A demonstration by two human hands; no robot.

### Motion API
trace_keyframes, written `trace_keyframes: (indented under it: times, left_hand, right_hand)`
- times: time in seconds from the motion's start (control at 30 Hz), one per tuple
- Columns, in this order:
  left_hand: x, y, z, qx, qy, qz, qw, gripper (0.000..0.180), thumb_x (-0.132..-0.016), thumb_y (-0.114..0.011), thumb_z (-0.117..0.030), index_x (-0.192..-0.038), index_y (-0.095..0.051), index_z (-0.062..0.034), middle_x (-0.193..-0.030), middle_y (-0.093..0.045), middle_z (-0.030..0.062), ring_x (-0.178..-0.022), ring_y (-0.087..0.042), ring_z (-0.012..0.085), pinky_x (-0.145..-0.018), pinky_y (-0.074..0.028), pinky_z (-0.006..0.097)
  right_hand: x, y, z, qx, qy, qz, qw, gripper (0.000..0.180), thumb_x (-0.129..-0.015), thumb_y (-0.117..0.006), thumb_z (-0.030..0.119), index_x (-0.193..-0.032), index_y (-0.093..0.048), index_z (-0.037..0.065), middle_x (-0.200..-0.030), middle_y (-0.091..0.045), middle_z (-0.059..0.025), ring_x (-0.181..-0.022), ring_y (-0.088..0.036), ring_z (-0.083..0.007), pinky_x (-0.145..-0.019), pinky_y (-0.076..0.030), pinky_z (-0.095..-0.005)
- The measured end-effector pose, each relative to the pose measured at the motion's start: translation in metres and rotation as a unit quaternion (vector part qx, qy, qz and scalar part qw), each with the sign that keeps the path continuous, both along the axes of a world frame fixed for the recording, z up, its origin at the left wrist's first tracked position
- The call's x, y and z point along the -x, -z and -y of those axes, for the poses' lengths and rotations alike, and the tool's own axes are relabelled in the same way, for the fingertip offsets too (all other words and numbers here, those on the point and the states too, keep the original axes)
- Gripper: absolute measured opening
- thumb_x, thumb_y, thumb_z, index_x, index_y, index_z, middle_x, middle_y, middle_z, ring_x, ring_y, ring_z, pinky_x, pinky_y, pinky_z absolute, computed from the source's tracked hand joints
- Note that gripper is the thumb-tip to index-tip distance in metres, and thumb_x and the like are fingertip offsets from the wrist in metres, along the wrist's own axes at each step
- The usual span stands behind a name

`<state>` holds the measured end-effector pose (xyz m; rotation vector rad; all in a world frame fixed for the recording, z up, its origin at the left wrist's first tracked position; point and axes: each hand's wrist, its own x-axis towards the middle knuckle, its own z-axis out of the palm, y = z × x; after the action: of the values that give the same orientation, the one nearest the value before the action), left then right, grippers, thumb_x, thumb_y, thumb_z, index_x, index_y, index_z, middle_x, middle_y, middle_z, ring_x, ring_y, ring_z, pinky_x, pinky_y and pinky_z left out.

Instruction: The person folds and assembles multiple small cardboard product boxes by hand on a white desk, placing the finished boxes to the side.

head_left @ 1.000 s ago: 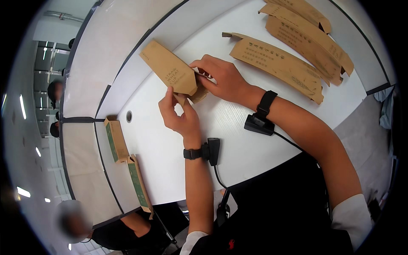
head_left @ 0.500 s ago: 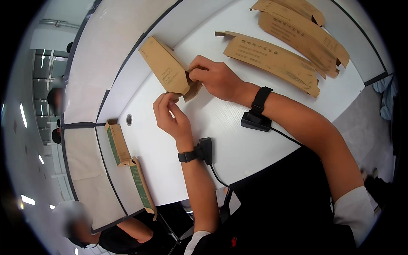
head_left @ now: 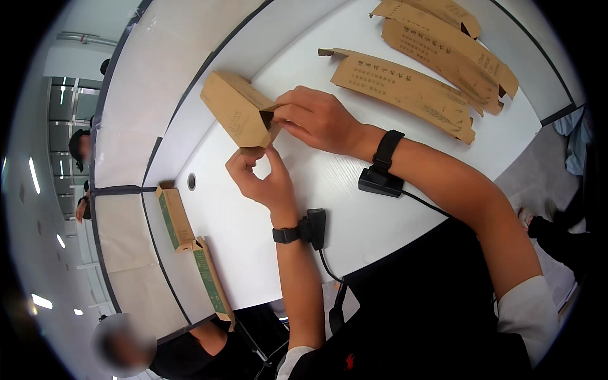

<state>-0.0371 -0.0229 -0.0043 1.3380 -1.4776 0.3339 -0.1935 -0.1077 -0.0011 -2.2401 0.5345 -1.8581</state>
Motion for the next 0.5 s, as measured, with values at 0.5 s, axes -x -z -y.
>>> trace_keyframes:
  times: [0.5]
  left_hand:
    - [0.012, -0.011, -0.006, 0.044, -0.039, -0.046, 0.997, 0.021, -0.088, -0.065, 0.007, -0.108, -0.063, -0.0012, -0.109, -0.057, 0.0094, -0.088, -0.06, 0.0163, -0.063, -0.053, 0.026]
  right_hand:
    - [-0.002, -0.002, -0.008, 0.042, -0.012, -0.022, 0.999, 0.033, -0.073, -0.079, -0.002, -0.102, -0.065, 0.005, -0.112, -0.067, -0.0083, -0.095, -0.066, -0.0265, -0.076, -0.059, -0.036]
